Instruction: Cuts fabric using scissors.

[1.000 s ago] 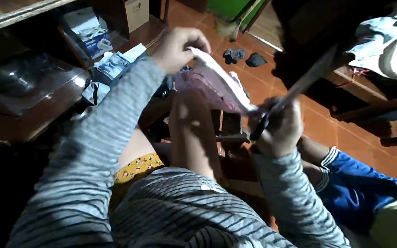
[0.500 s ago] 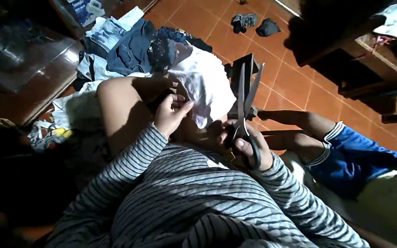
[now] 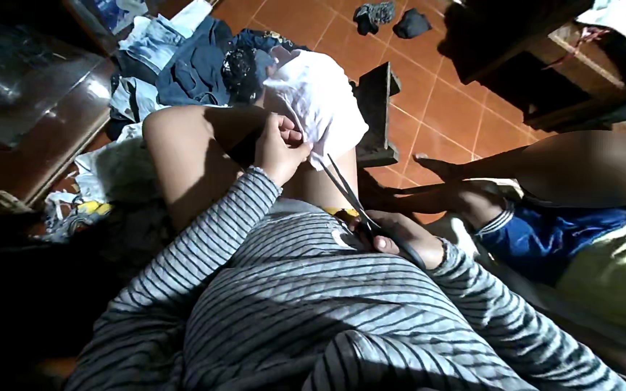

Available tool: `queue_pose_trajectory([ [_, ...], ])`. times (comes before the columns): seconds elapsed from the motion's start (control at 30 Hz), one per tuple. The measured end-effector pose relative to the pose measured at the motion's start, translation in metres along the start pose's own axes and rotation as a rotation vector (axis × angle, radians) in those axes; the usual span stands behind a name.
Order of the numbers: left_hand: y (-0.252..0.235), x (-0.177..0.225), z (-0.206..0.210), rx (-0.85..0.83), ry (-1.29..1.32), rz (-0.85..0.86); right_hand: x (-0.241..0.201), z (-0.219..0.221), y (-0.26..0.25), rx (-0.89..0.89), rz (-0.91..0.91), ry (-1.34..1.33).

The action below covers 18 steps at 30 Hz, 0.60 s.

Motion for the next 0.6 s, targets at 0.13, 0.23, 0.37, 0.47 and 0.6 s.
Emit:
queue_pose_trajectory([
  [0.13,-0.003,-0.009,0.005,-0.060,0.000,-0.033,-0.001,0.001,0.001,0.018,0.053,0.007],
  [0.23,-0.004,0.001,0.009,-0.064,-0.125,0.052,0.000,0.000,0.001,0.027,0.048,0.012],
  [0.37,-0.008,0.010,0.011,-0.063,-0.250,0.099,0.003,-0.002,0.003,0.039,0.027,-0.022],
  [0.47,-0.007,0.018,0.019,-0.092,-0.341,0.127,0.006,-0.002,0.002,0.053,0.028,-0.047],
  [0.6,-0.008,0.029,0.028,-0.186,-0.423,0.095,0.008,-0.001,0.003,0.055,0.039,-0.063],
])
Point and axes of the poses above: each hand's wrist, its own y-axis away from the middle knuckle, its own z-axis out of the palm, x = y × z, the point moved 6 cm from there along -y, towards the middle knuckle, and after that the axes turned 5 degrees about z, right-handed, at the moved point
